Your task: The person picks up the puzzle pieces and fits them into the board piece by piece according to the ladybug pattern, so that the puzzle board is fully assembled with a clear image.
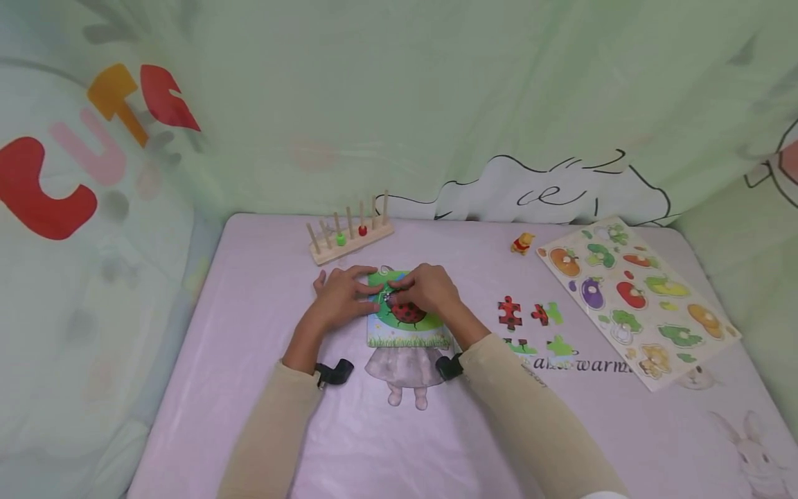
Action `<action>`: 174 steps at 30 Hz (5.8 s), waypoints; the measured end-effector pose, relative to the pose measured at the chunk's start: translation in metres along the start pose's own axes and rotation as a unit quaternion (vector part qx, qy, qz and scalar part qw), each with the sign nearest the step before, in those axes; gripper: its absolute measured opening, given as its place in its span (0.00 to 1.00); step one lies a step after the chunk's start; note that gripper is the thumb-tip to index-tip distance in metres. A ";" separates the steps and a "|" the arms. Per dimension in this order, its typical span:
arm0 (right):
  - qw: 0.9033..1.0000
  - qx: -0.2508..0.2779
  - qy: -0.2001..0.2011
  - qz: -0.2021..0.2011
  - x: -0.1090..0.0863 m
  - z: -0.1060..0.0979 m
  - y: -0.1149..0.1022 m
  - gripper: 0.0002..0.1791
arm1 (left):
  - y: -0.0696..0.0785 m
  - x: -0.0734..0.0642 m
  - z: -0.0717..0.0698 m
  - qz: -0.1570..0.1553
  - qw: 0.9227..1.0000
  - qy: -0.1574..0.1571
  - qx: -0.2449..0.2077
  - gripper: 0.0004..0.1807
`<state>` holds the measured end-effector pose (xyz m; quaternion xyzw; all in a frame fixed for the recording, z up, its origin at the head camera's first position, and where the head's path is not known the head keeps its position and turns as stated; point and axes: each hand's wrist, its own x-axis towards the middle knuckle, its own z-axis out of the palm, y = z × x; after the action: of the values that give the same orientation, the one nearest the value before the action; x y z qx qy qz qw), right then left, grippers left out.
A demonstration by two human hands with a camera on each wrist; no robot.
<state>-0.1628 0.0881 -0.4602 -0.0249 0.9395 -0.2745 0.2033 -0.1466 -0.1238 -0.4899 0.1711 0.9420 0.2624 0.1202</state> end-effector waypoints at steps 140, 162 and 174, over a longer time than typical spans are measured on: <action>0.998 -0.058 0.026 -0.019 -0.061 -0.090 0.171 0.24 | 0.016 0.004 -0.004 -0.047 0.998 -0.024 0.027 0.26; 0.998 -0.035 0.026 -0.040 -0.065 -0.094 0.166 0.23 | 0.018 0.004 -0.006 -0.053 0.998 -0.030 0.028 0.25; 0.998 0.054 0.008 -0.040 -0.065 -0.099 0.174 0.16 | 0.017 0.004 -0.005 -0.051 0.998 -0.027 0.029 0.25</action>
<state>-0.1313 0.2955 -0.4521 -0.0494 0.9233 -0.3325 0.1856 -0.1471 -0.1107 -0.4771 0.1332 0.9531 0.2242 0.1539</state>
